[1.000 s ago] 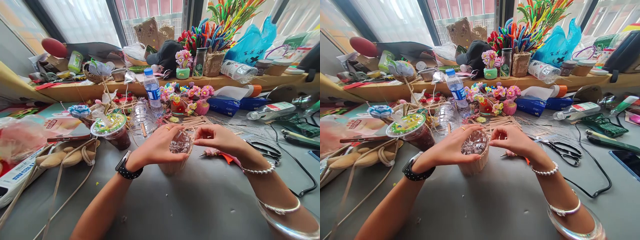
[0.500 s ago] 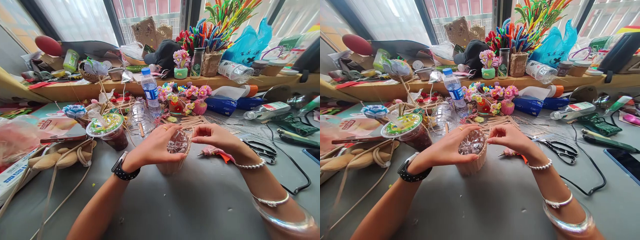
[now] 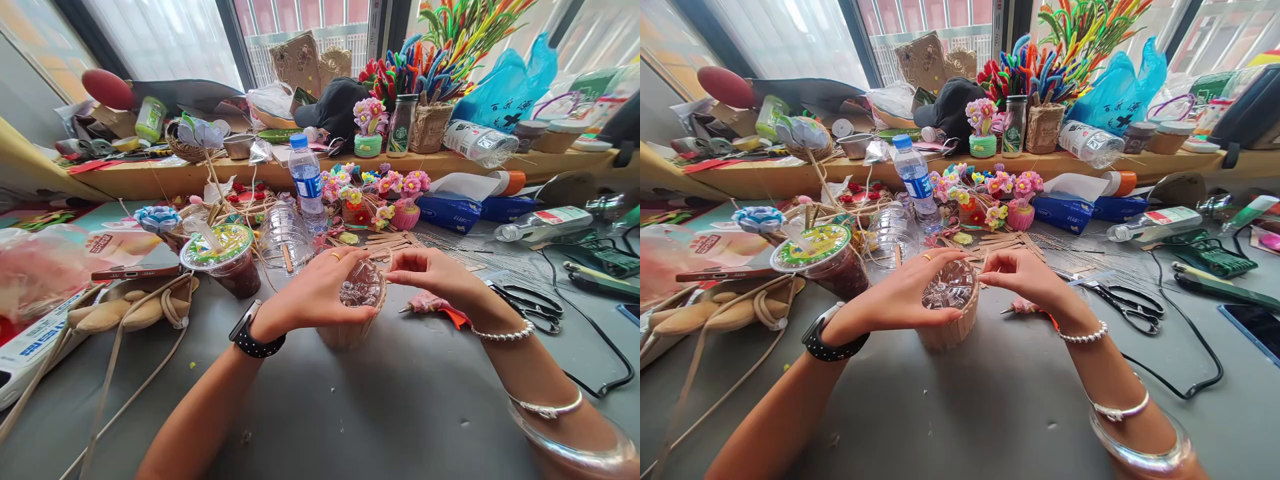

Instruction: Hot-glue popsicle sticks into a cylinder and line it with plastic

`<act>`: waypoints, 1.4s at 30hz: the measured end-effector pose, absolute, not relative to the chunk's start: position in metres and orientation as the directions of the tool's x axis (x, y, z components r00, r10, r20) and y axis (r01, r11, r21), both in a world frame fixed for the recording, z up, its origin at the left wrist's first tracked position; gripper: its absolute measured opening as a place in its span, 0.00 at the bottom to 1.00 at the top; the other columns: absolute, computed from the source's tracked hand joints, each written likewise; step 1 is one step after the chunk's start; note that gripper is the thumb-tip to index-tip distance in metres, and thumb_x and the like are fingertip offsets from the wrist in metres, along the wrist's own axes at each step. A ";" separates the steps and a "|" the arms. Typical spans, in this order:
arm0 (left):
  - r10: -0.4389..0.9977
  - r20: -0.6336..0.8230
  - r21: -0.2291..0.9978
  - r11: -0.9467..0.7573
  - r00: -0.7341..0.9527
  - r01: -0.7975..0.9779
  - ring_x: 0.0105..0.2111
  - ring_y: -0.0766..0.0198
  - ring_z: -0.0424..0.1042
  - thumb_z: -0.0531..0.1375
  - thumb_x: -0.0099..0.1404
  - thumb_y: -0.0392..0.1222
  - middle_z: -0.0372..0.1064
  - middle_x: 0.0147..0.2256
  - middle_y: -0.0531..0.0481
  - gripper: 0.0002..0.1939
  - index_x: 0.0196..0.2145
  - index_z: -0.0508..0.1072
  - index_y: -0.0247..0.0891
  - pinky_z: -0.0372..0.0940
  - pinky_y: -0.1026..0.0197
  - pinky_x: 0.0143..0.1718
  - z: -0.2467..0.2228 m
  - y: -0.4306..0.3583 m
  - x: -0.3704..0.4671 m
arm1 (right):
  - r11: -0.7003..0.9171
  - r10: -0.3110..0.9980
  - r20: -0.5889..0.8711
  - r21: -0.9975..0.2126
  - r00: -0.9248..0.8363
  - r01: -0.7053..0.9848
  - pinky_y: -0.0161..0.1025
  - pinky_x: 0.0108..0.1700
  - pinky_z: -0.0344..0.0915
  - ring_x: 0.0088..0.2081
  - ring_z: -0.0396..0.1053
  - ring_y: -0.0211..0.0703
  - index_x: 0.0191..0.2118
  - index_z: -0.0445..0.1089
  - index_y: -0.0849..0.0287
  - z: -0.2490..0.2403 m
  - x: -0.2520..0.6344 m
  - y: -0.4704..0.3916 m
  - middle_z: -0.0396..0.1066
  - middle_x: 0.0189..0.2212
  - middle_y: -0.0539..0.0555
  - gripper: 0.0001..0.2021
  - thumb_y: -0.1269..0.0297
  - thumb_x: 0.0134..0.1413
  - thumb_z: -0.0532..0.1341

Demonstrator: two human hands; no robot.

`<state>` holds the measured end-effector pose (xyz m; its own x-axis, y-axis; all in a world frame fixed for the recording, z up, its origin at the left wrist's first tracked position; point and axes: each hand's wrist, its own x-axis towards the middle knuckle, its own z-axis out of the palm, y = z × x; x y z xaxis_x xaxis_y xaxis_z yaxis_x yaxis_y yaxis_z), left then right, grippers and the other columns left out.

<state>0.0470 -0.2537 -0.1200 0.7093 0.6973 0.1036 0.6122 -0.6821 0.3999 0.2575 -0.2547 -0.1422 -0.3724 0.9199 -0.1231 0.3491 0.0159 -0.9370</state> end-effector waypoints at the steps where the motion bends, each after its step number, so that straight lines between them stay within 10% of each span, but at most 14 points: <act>1: 0.698 0.104 0.403 -0.680 0.708 0.612 0.55 0.54 0.52 0.58 0.52 0.54 0.54 0.54 0.41 0.36 0.54 0.54 0.35 0.49 0.54 0.55 -0.120 -0.254 0.047 | 0.018 0.920 -0.120 -0.938 -0.373 0.347 0.34 0.35 0.57 0.31 0.60 0.35 0.27 0.64 0.59 -0.143 0.257 -0.255 0.63 0.26 0.47 0.11 0.56 0.42 0.60; 42: 0.687 -0.053 0.420 -0.643 0.725 0.640 0.59 0.51 0.40 0.57 0.46 0.65 0.41 0.60 0.40 0.49 0.58 0.44 0.38 0.45 0.50 0.57 -0.113 -0.253 0.030 | 0.035 0.931 -0.116 -0.915 -0.345 0.402 0.34 0.29 0.55 0.28 0.57 0.36 0.25 0.64 0.58 -0.142 0.256 -0.253 0.62 0.25 0.48 0.15 0.49 0.39 0.59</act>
